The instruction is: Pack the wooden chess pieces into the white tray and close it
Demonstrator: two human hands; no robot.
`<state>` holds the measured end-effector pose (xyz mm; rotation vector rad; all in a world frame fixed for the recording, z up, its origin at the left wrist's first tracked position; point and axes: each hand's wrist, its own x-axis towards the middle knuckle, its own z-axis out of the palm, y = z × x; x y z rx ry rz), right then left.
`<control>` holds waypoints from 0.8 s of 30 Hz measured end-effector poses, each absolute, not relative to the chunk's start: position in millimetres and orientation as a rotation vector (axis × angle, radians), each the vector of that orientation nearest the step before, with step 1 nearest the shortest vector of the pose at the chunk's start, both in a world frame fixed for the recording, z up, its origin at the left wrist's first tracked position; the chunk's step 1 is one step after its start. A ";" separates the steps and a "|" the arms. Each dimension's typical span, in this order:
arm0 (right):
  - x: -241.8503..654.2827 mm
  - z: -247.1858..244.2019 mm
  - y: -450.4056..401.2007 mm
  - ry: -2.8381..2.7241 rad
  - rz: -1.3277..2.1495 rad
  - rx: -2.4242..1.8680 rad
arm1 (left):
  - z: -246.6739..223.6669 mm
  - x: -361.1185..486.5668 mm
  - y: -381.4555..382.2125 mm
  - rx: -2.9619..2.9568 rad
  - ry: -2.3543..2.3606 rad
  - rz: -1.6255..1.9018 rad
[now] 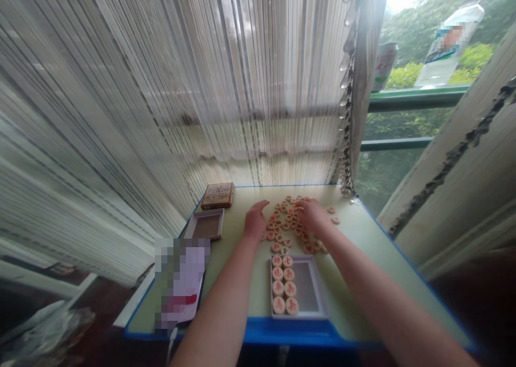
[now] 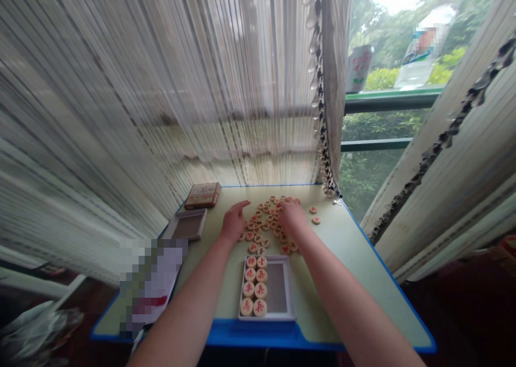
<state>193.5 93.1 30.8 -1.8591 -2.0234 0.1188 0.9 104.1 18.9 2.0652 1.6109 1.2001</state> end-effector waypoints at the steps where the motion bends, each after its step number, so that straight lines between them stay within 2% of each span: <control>1: 192.0 34.2 103.0 -2.025 0.131 -1.865 | 19.7 -0.2 105.5 2.012 1.593 1.207; 6: 184.7 41.7 148.5 -2.043 0.176 -1.898 | 22.9 -4.7 106.8 1.874 1.484 1.129; 14: 177.5 28.6 176.1 -2.065 0.229 -1.899 | 23.8 -3.6 107.4 1.845 1.574 1.177; 19: 177.8 31.1 166.2 -2.069 0.202 -1.776 | 24.4 -5.1 107.9 1.874 1.585 1.244; 24: 178.8 40.7 121.6 -2.057 0.225 -1.474 | 28.0 0.1 100.5 2.082 1.444 1.179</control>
